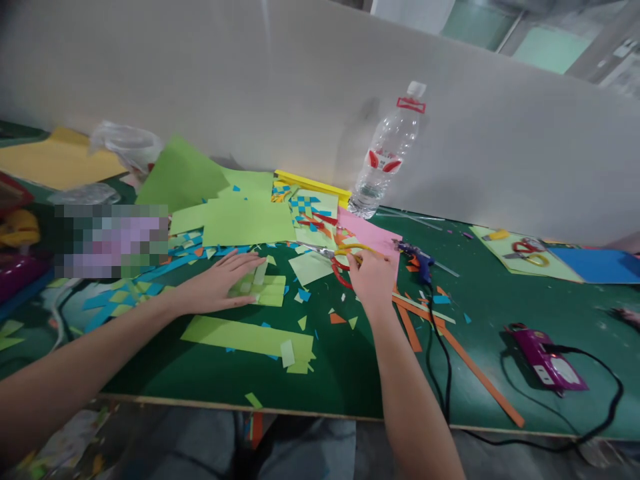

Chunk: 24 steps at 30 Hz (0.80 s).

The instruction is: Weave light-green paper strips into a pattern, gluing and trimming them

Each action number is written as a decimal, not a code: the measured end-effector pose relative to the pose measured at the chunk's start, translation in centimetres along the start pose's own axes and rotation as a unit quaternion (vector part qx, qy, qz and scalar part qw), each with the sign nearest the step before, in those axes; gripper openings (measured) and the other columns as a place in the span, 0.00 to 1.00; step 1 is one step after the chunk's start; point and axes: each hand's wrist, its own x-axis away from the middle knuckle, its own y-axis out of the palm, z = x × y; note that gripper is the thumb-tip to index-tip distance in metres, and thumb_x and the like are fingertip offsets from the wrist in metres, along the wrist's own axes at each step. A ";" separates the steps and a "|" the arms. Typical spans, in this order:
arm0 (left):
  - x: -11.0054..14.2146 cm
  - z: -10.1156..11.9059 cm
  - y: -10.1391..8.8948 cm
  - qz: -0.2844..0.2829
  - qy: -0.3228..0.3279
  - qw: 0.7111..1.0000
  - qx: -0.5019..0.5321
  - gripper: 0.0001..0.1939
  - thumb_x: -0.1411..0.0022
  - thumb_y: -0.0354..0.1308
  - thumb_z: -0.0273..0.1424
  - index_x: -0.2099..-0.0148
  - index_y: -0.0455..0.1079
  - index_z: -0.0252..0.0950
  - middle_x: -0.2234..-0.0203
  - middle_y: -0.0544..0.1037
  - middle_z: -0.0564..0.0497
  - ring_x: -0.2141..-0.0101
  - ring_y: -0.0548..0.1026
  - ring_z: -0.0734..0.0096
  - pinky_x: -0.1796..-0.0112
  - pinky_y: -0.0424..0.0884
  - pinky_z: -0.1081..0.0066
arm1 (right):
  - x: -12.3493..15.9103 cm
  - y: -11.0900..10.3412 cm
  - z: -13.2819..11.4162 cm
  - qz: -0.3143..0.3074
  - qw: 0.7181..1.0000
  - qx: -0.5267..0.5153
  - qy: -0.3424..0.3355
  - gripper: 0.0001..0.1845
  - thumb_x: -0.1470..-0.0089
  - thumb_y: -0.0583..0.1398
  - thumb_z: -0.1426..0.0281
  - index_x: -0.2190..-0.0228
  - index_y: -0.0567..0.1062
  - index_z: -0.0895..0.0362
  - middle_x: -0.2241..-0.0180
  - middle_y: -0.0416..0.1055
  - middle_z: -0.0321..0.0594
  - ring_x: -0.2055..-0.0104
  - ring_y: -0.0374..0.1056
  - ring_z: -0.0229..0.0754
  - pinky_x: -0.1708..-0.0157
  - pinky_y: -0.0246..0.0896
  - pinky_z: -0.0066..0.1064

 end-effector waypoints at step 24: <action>-1.1 -0.8 0.5 0.050 -0.016 0.999 0.011 0.23 0.32 0.43 0.41 0.39 0.59 0.38 0.43 0.67 0.44 0.41 0.60 0.58 0.42 0.55 0.56 | -0.2 -0.1 1.1 -0.116 0.990 0.069 0.036 0.16 0.43 0.57 0.58 0.64 0.76 0.56 0.71 0.78 0.45 0.65 0.73 0.51 0.68 0.59 0.36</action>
